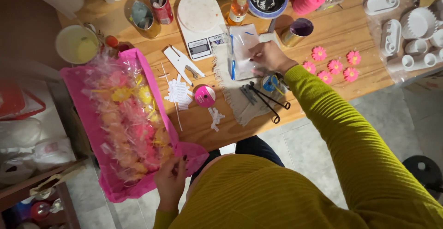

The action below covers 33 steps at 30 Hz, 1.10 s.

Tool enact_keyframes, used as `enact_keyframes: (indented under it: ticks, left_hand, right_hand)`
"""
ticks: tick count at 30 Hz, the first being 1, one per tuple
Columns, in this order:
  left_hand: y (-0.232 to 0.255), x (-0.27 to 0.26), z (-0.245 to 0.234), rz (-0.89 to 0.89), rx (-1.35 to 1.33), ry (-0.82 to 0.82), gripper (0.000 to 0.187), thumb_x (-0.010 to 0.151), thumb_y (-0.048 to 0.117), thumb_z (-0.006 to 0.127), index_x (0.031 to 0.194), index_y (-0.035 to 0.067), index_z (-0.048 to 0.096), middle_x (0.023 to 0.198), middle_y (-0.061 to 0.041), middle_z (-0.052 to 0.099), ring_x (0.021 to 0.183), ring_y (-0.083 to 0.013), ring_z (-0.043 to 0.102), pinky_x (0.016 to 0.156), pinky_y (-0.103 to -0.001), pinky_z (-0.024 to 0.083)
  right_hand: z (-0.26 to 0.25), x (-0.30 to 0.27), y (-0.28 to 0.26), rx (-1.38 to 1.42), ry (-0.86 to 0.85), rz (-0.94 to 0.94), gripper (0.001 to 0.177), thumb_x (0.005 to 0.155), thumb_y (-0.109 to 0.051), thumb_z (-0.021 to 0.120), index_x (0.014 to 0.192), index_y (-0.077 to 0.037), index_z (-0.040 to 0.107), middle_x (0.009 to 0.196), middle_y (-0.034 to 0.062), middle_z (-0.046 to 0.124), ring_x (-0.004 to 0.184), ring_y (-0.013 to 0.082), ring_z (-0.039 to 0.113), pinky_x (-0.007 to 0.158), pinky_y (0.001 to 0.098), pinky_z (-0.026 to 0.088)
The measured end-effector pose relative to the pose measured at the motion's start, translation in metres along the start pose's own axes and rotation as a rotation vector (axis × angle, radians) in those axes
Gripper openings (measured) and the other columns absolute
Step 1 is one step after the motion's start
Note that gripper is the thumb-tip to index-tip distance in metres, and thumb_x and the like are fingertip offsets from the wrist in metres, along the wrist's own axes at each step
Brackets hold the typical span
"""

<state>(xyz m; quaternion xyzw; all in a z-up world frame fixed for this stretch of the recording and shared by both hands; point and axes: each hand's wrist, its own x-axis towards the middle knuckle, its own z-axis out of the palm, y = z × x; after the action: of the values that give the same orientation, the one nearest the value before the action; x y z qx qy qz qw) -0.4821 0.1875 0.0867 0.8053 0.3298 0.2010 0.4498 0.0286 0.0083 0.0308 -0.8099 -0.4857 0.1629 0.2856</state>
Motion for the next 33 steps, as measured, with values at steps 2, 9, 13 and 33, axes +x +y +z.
enact_keyframes:
  ticks: [2, 9, 13, 33]
  left_hand:
    - [-0.002, -0.001, 0.002, -0.010, 0.009, -0.004, 0.009, 0.089, 0.011, 0.076, 0.095, 0.006, 0.076, 0.068, -0.005, 0.064, 0.054, -0.0105, 0.054, 0.050, -0.027, 0.043]
    - [0.007, 0.007, 0.010, 0.037, -0.037, -0.044, 0.009, 0.089, 0.010, 0.074, 0.096, 0.005, 0.075, 0.068, -0.005, 0.063, 0.056, -0.0114, 0.057, 0.053, -0.027, 0.045]
    - [0.042, 0.042, 0.018, -0.028, -0.003, -0.082, 0.009, 0.087, 0.011, 0.076, 0.093, 0.004, 0.077, 0.066, -0.008, 0.064, 0.054, -0.0181, 0.059, 0.053, -0.032, 0.047]
    - [0.190, 0.162, 0.106, -0.161, -1.066, -0.379, 0.016, 0.095, 0.004, 0.073, 0.105, -0.008, 0.074, 0.097, -0.016, 0.079, 0.085, -0.0199, 0.078, 0.082, -0.031, 0.063]
  right_hand:
    - [0.011, 0.001, 0.032, 0.183, -0.011, 0.133, 0.018, 0.081, -0.003, 0.074, 0.099, -0.003, 0.077, 0.114, 0.0126, 0.077, 0.094, 0.0234, 0.076, 0.085, 0.0344, 0.061]
    - [-0.030, 0.007, -0.003, 0.163, 0.044, 0.145, 0.012, 0.083, 0.000, 0.079, 0.095, 0.001, 0.078, 0.099, 0.0111, 0.079, 0.088, 0.0172, 0.075, 0.081, 0.0306, 0.060]
    - [-0.066, -0.003, -0.056, 0.279, 0.194, 0.157, 0.012, 0.084, 0.002, 0.077, 0.094, 0.005, 0.073, 0.095, 0.0110, 0.076, 0.087, 0.0162, 0.072, 0.079, 0.0294, 0.060]
    - [-0.082, -0.103, -0.229, 1.130, 0.308, 0.282, 0.022, 0.099, -0.009, 0.065, 0.115, 0.003, 0.073, 0.101, 0.0162, 0.079, 0.092, 0.0196, 0.078, 0.083, 0.0299, 0.063]
